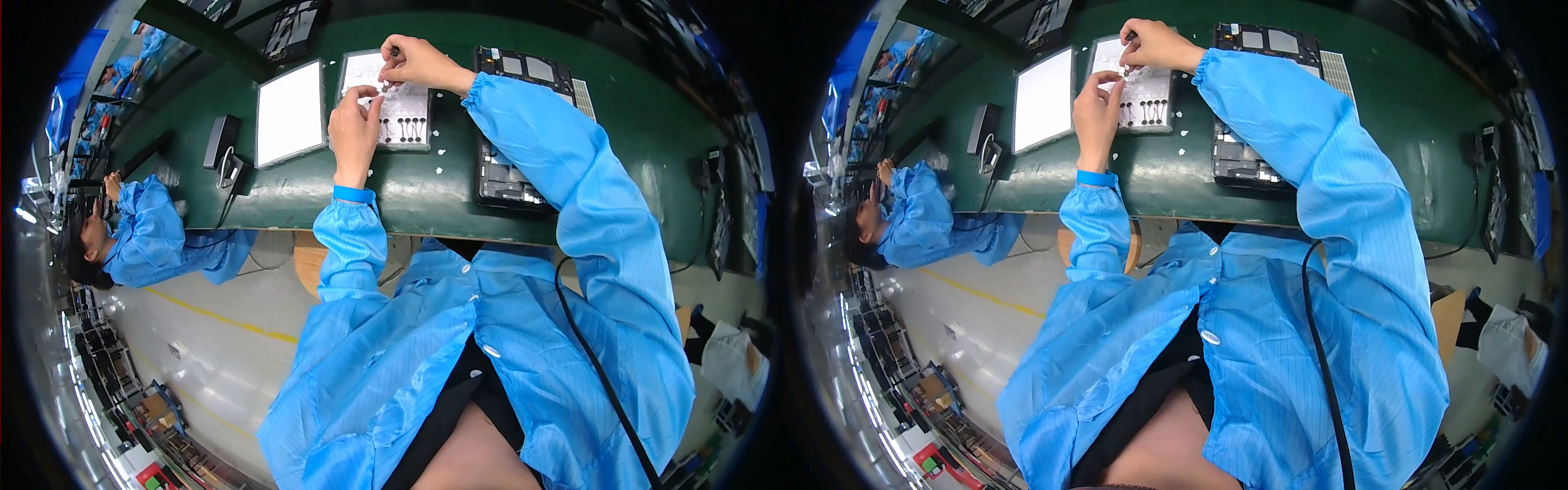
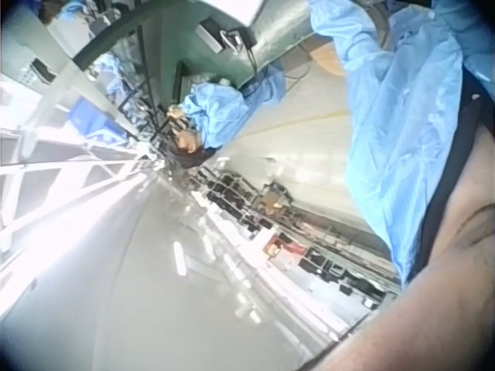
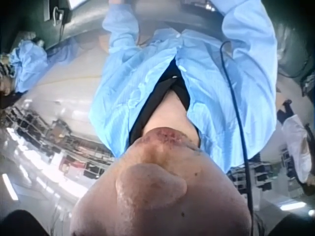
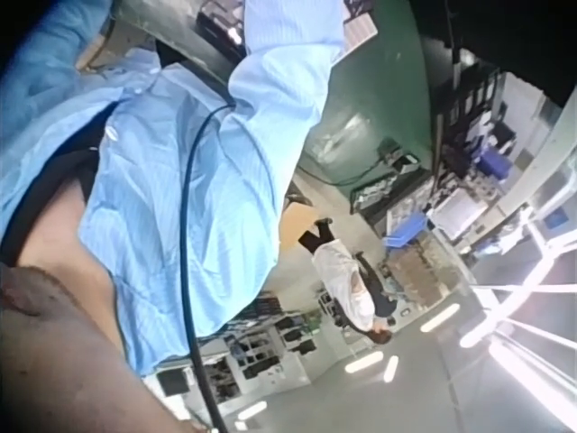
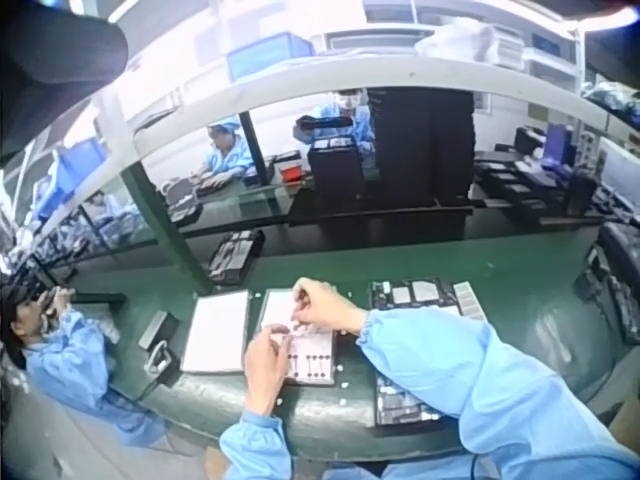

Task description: Assembling or repairing internal components of an electronic device at a factory workstation.

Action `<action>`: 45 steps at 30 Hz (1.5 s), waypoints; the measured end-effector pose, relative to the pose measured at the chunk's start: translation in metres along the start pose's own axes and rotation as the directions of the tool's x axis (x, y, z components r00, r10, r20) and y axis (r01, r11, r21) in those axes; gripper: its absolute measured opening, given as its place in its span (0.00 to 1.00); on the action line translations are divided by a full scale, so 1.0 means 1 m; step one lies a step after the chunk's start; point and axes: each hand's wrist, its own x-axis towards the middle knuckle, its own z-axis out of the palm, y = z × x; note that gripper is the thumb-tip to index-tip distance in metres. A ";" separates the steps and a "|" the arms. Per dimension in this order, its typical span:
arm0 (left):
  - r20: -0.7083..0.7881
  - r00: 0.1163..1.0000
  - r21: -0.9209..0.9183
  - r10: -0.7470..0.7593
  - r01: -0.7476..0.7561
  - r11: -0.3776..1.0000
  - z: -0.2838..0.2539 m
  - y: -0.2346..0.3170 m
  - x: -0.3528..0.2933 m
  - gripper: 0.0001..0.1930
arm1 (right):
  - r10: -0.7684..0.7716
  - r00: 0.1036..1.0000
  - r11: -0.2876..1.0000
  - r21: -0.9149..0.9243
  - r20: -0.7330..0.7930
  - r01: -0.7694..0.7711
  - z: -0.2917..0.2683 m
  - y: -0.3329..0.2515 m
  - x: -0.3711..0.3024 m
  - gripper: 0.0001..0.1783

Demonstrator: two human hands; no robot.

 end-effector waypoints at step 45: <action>0.240 0.860 -0.373 0.450 -0.346 0.861 0.103 0.191 0.069 0.06 | -0.077 0.818 0.997 -0.049 -0.570 0.060 -0.160 0.045 -0.208 0.17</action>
